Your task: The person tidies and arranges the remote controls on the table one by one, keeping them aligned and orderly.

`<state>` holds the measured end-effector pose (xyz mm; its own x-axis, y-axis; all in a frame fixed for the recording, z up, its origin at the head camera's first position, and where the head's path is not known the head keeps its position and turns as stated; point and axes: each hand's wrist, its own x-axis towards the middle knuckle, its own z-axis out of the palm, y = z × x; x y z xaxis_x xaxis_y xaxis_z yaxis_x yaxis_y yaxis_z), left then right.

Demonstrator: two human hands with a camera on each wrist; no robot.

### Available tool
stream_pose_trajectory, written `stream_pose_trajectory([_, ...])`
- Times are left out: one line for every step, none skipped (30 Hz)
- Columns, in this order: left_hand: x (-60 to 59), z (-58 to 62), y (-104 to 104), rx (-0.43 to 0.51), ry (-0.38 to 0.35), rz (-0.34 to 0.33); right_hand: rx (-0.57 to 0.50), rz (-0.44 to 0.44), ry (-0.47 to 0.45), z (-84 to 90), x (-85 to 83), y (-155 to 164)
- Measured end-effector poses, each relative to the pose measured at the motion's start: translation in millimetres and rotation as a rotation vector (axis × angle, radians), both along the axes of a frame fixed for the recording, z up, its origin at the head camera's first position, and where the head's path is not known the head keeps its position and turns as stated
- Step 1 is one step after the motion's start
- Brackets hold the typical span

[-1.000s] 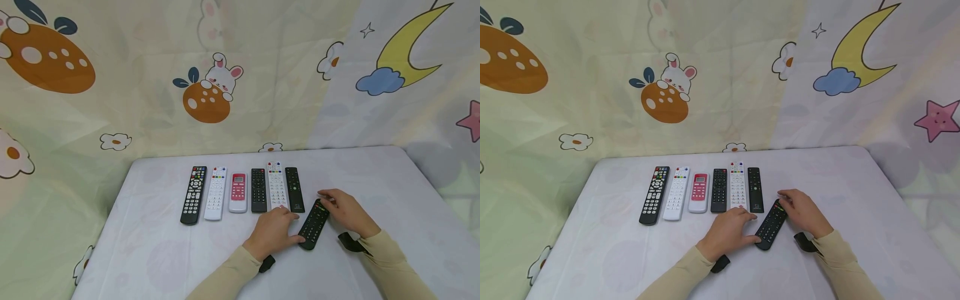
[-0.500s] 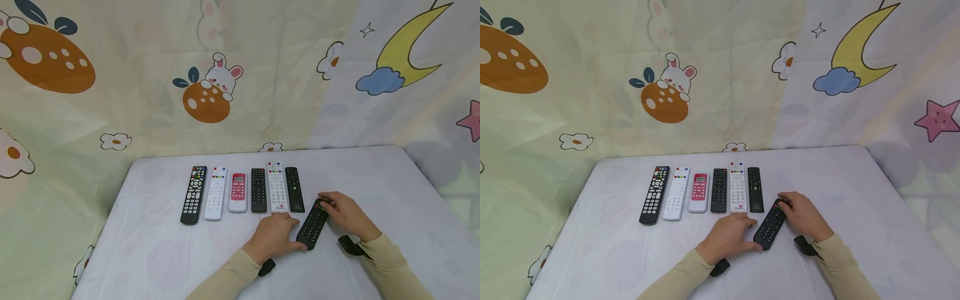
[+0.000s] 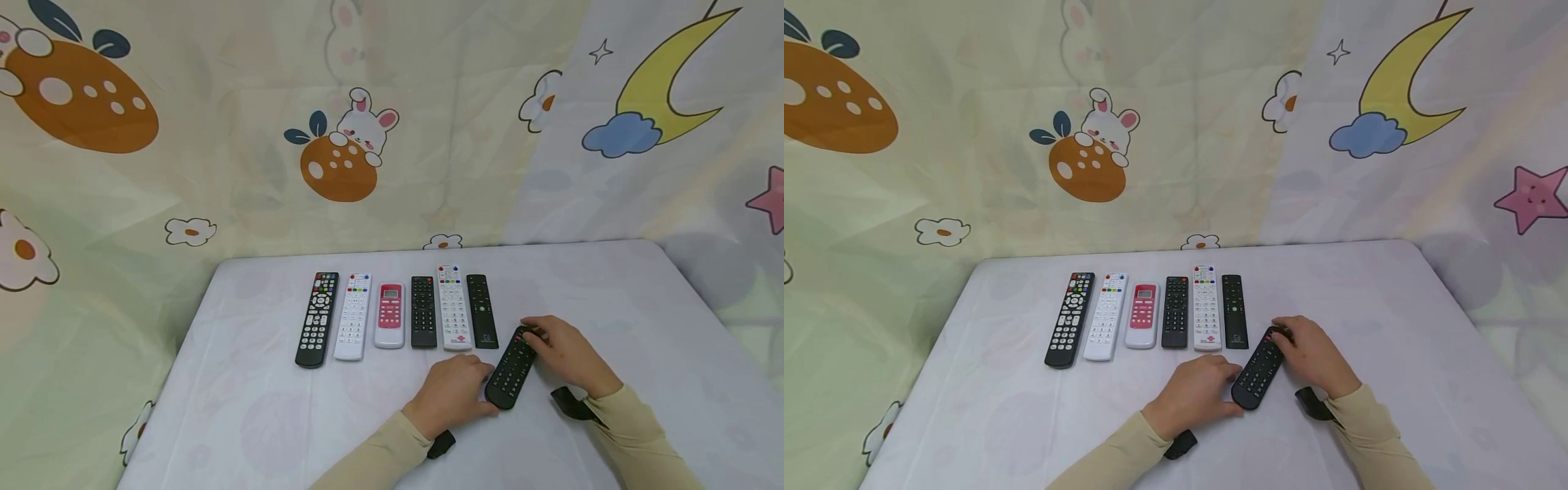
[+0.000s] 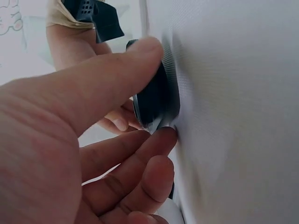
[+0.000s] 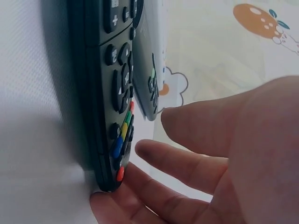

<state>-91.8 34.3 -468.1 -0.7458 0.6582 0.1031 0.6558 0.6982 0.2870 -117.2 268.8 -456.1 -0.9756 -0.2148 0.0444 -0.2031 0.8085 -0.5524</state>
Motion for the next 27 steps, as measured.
stream_pose_trajectory([0.3,0.3,0.5,0.0,0.004,-0.002,0.005,0.0,0.0,0.4,0.0,-0.6])
stream_pose_trajectory([0.3,0.4,0.9,0.002,0.006,-0.003,0.009,0.0,0.001,0.8,0.0,-1.0])
stream_pose_trajectory([0.4,0.5,1.4,0.003,0.009,-0.004,0.014,0.0,0.002,1.1,-0.1,-1.2])
stream_pose_trajectory([0.6,0.6,1.8,0.006,0.008,-0.006,0.019,0.0,0.003,1.3,-0.1,-1.4])
stream_pose_trajectory([0.7,0.5,2.2,0.009,0.005,-0.006,0.025,0.0,0.004,1.4,-0.1,-1.5])
stream_pose_trajectory([0.8,0.7,2.5,0.012,-0.001,-0.007,0.03,0.0,0.004,1.4,-0.2,-1.5])
stream_pose_trajectory([0.9,1.0,2.8,0.013,-0.004,-0.008,0.034,-0.001,0.004,1.3,-0.1,-1.4])
stream_pose_trajectory([0.9,1.2,3.2,0.014,-0.006,-0.009,0.036,-0.002,0.001,1.1,-0.1,-1.3])
stream_pose_trajectory([1.0,1.4,3.6,0.013,-0.008,-0.009,0.037,-0.001,-0.003,1.0,-0.3,-0.9])
stream_pose_trajectory([1.0,1.3,4.0,0.013,-0.01,-0.011,0.037,-0.001,-0.006,0.8,-0.2,-0.9])
stream_pose_trajectory([1.0,1.4,4.3,0.014,-0.012,-0.012,0.037,0.001,-0.008,0.6,-0.5,-0.5])
stream_pose_trajectory([0.9,1.2,4.6,0.013,-0.011,-0.013,0.038,0.002,-0.01,0.5,-0.7,-0.1])
stream_pose_trajectory([0.9,1.3,4.8,0.014,-0.011,-0.014,0.038,0.003,-0.011,0.3,-1.0,0.2])
stream_pose_trajectory([0.9,1.1,5.0,0.014,-0.01,-0.015,0.037,0.004,-0.011,0.3,-0.8,0.2])
stream_pose_trajectory([0.9,0.7,5.1,0.015,-0.011,-0.015,0.036,0.005,-0.011,0.3,-0.7,0.2])
stream_pose_trajectory([1.0,0.5,5.1,0.018,-0.011,-0.016,0.035,0.004,-0.01,0.2,-0.3,0.0])
stream_pose_trajectory([1.2,0.4,5.1,0.02,-0.012,-0.017,0.034,0.005,-0.008,0.3,-0.2,0.0])
stream_pose_trajectory([1.2,0.3,5.0,0.022,-0.011,-0.017,0.034,0.005,-0.005,0.2,0.1,-0.3])
stream_pose_trajectory([1.0,0.3,5.0,0.026,-0.012,-0.016,0.033,0.005,-0.001,0.2,0.3,-0.5])
stream_pose_trajectory([1.0,-0.1,4.9,0.027,-0.011,-0.016,0.032,0.004,0.002,0.3,0.5,-0.8])
stream_pose_trajectory([0.9,-0.3,4.8,0.03,-0.012,-0.016,0.032,0.004,0.005,0.5,0.4,-0.7])
stream_pose_trajectory([0.8,-0.1,4.8,0.033,-0.013,-0.015,0.03,0.004,0.006,0.6,0.2,-0.7])
stream_pose_trajectory([0.6,-0.3,4.8,0.036,-0.013,-0.014,0.03,0.003,0.006,0.8,0.0,-0.8])
stream_pose_trajectory([0.3,-0.2,4.8,0.038,-0.013,-0.013,0.03,0.002,0.007,1.0,-0.2,-0.8])
stream_pose_trajectory([0.4,0.0,4.9,0.04,-0.012,-0.013,0.029,0.002,0.007,1.1,-0.4,-0.8])
stream_pose_trajectory([0.3,0.2,5.0,0.04,-0.009,-0.014,0.031,0.0,0.006,1.3,-0.5,-0.9])
stream_pose_trajectory([0.2,0.5,5.2,0.042,-0.008,-0.013,0.031,0.0,0.005,1.5,-0.7,-0.8])
